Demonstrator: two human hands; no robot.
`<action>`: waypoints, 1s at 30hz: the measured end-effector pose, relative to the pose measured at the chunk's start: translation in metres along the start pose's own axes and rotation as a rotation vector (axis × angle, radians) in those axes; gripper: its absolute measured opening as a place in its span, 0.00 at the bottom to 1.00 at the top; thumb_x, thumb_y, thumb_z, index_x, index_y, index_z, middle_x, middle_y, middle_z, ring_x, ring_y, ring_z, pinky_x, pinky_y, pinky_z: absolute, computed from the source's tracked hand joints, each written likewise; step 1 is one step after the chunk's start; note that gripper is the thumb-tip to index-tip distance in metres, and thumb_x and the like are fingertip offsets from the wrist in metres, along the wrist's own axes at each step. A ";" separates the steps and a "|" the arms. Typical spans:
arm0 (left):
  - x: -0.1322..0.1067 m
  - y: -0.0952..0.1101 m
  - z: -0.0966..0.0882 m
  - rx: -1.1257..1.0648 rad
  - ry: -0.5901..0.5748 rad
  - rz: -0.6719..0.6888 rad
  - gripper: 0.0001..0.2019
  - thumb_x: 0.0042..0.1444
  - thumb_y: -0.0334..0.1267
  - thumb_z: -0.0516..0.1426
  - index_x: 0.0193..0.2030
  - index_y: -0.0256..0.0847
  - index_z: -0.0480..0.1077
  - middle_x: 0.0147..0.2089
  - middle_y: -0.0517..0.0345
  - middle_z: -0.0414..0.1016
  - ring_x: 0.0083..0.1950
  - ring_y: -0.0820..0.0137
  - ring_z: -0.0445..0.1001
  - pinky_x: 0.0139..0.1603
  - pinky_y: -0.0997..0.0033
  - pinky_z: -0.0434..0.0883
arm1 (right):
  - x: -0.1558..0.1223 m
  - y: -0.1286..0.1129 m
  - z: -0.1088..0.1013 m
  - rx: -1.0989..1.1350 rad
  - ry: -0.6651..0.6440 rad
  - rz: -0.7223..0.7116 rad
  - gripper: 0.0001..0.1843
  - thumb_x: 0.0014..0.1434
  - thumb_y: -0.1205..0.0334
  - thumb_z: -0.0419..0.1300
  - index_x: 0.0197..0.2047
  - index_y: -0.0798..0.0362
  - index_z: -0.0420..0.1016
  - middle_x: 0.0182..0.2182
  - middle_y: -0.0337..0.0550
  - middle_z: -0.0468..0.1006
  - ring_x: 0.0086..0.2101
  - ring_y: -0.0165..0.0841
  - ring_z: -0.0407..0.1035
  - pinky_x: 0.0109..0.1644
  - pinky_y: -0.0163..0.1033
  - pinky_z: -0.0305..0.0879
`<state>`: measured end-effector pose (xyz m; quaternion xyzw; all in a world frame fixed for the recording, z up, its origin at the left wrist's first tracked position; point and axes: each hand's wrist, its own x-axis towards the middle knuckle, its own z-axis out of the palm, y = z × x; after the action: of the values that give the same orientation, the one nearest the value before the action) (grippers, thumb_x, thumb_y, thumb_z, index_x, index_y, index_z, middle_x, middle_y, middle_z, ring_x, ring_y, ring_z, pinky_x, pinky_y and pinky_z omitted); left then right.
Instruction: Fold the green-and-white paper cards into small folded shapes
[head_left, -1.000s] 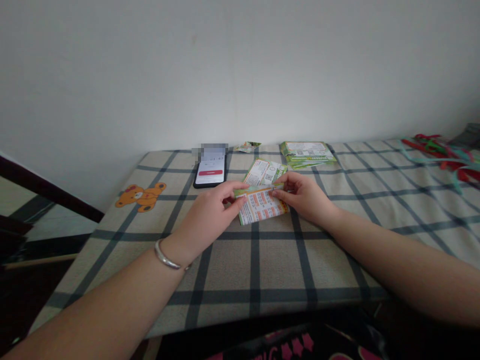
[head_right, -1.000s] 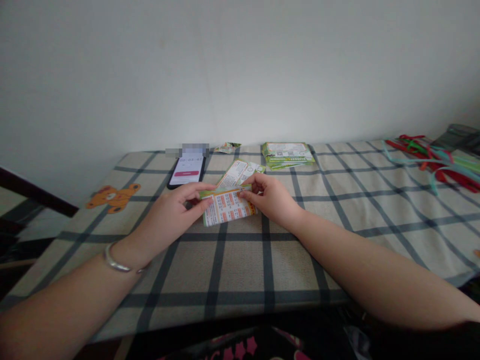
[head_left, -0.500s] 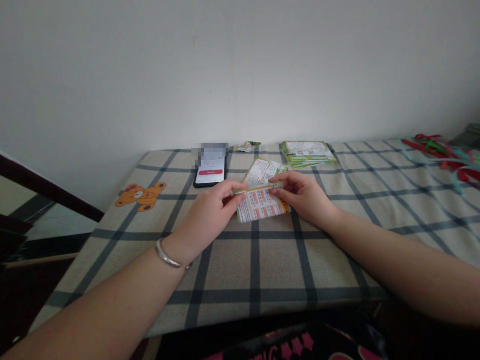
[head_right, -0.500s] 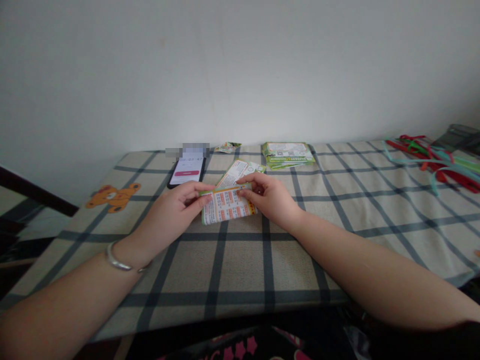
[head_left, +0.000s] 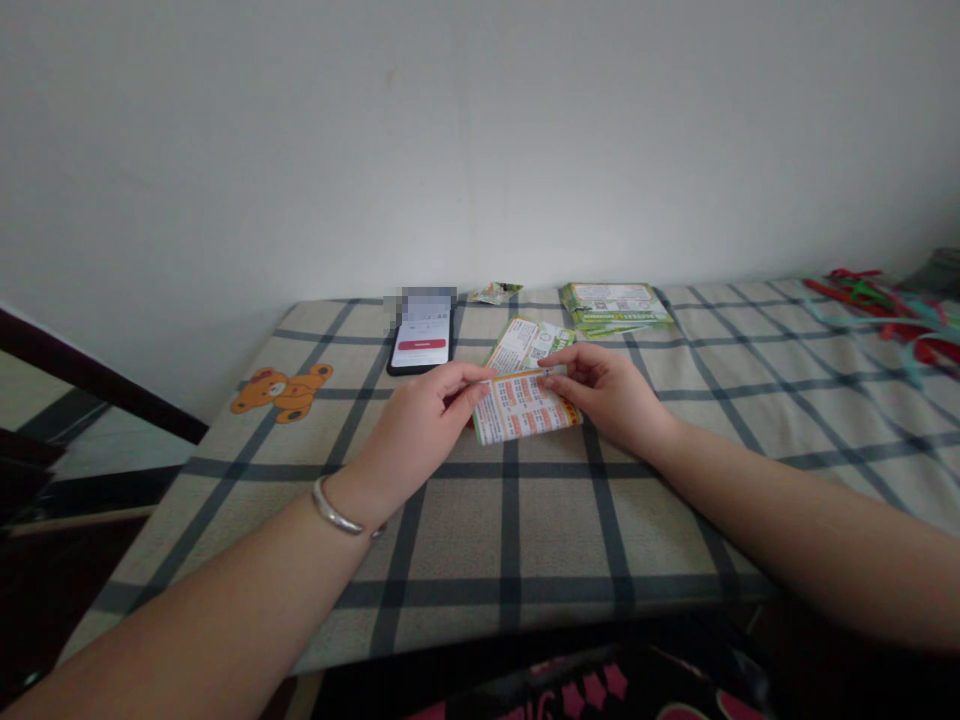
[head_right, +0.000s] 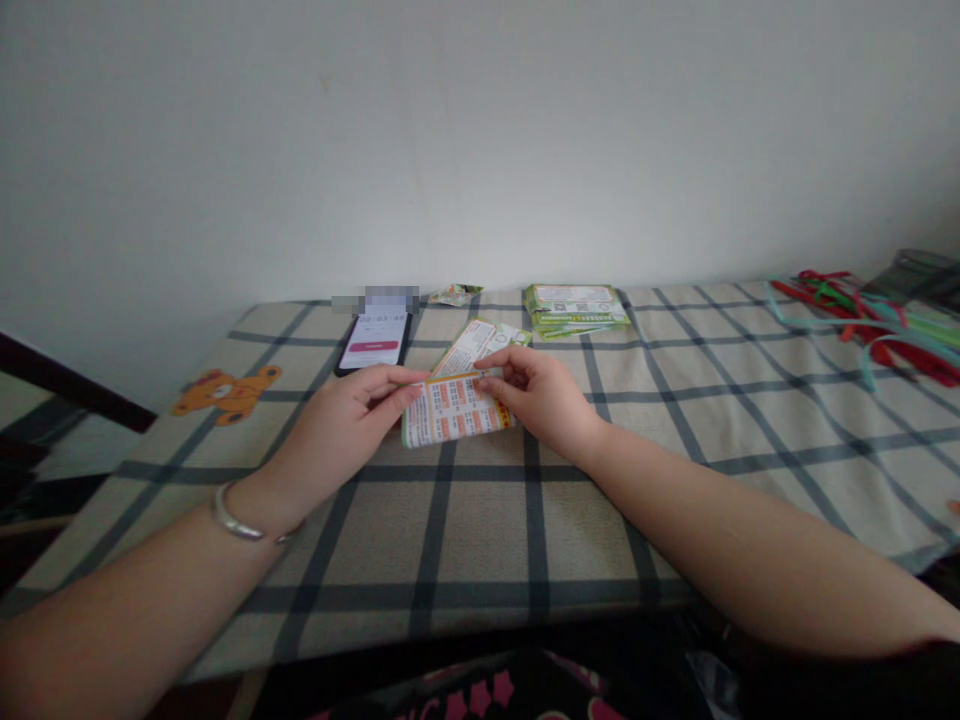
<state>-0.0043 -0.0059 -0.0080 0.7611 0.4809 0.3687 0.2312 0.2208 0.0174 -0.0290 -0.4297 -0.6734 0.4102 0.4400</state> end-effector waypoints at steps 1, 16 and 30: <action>0.000 0.000 0.000 0.010 0.006 0.004 0.10 0.63 0.39 0.54 0.46 0.41 0.74 0.43 0.57 0.80 0.41 0.69 0.78 0.43 0.68 0.74 | 0.000 0.000 0.000 0.003 0.001 -0.003 0.16 0.54 0.51 0.65 0.43 0.51 0.75 0.29 0.39 0.75 0.28 0.30 0.68 0.29 0.37 0.66; -0.002 -0.001 0.002 -0.122 0.010 -0.045 0.10 0.61 0.40 0.56 0.46 0.40 0.73 0.37 0.57 0.80 0.33 0.72 0.77 0.31 0.75 0.74 | 0.001 0.000 0.002 0.081 0.011 0.025 0.14 0.54 0.53 0.64 0.41 0.50 0.74 0.30 0.39 0.76 0.28 0.30 0.70 0.31 0.38 0.69; 0.000 -0.002 0.001 -0.090 0.028 -0.047 0.09 0.62 0.39 0.55 0.44 0.41 0.74 0.38 0.59 0.79 0.34 0.73 0.77 0.31 0.77 0.73 | 0.000 -0.002 -0.002 -0.010 0.057 -0.013 0.15 0.52 0.53 0.66 0.40 0.49 0.71 0.26 0.37 0.75 0.27 0.30 0.69 0.28 0.37 0.66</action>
<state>-0.0043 -0.0048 -0.0097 0.7330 0.4849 0.3952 0.2671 0.2218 0.0169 -0.0266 -0.4392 -0.6654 0.3914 0.4594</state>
